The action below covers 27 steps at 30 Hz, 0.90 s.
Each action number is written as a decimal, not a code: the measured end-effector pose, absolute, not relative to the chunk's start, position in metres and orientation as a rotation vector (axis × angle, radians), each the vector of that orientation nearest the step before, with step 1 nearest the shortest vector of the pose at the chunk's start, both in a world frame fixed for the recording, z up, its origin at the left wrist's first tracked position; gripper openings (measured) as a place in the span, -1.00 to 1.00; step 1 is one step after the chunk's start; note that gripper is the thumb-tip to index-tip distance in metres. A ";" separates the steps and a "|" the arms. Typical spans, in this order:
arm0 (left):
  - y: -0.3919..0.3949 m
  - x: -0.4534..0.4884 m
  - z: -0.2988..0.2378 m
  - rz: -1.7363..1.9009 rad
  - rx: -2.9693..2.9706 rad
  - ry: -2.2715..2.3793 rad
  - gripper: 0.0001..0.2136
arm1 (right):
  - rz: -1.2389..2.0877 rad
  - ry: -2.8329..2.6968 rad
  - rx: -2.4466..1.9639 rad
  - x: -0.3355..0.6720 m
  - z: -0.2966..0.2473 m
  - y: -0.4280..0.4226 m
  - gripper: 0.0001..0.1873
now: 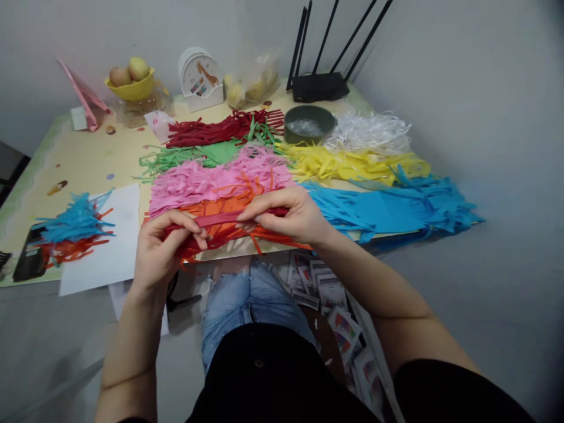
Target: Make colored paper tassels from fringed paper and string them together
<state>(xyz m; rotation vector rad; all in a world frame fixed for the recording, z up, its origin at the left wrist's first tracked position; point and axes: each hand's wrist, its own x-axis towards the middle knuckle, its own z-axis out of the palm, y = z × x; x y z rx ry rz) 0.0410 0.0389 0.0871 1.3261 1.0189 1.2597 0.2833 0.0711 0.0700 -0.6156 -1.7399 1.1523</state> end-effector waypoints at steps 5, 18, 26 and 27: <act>0.039 0.037 0.082 1.225 1.346 0.970 -0.92 | 0.932 -1.885 -0.550 0.287 0.072 0.071 -0.68; 0.036 0.041 0.083 1.131 1.961 1.356 -0.84 | 0.683 -1.961 -0.927 0.290 0.087 0.060 -0.84; 0.036 0.044 0.089 1.144 1.693 1.308 -0.86 | 0.946 -1.853 -0.855 0.289 0.087 0.060 -0.89; 0.036 0.044 0.089 1.138 1.571 1.271 -0.84 | 1.024 -1.825 -0.829 0.290 0.087 0.061 -0.85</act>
